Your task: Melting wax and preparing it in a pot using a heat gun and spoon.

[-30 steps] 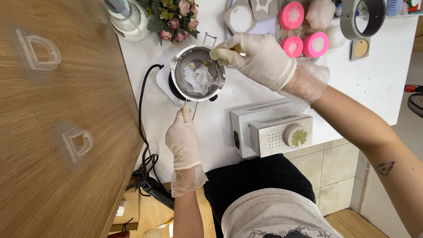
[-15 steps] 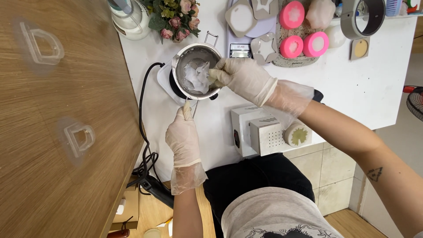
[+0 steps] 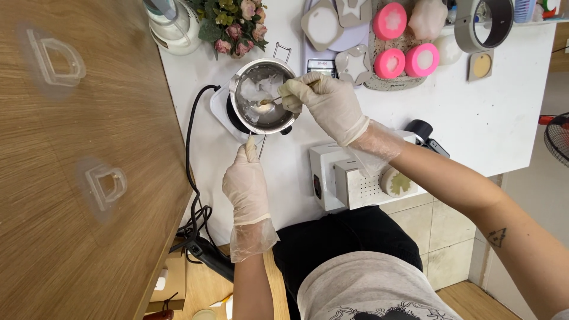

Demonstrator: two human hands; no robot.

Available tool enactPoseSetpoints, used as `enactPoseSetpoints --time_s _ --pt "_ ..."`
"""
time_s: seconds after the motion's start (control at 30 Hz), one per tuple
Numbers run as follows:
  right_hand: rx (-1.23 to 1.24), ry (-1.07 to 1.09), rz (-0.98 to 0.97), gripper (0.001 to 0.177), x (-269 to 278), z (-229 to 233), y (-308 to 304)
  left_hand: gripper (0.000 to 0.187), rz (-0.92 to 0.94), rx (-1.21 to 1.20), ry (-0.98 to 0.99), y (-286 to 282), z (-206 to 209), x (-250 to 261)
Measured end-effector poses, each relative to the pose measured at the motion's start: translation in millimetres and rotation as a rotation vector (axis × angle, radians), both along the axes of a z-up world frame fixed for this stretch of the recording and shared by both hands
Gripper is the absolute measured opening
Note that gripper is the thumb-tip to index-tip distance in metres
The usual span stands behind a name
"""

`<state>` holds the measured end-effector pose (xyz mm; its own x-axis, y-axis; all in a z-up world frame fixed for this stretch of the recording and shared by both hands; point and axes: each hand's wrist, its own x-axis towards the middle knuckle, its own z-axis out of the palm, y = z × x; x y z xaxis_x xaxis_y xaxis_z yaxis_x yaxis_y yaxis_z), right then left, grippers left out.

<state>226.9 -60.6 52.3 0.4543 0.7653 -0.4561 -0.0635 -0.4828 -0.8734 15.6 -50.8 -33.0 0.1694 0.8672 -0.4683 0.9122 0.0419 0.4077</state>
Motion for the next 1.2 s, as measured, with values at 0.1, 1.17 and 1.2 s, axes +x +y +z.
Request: enactPoseSetpoints --time_s 0.1,1.17,1.2 --pt "-0.031 -0.024 0.029 0.026 -1.1 6.7 0.4 0.049 -0.007 0.006 0.019 -0.6 1.1 0.4" --pt "-0.054 0.02 -0.021 0.031 -32.0 4.6 3.3 0.051 0.007 -0.068 0.028 -0.6 2.4 0.0" --pt "-0.088 -0.055 0.031 0.031 -31.1 7.0 2.5 0.05 0.004 -0.054 -0.008 -1.2 3.9 0.2"
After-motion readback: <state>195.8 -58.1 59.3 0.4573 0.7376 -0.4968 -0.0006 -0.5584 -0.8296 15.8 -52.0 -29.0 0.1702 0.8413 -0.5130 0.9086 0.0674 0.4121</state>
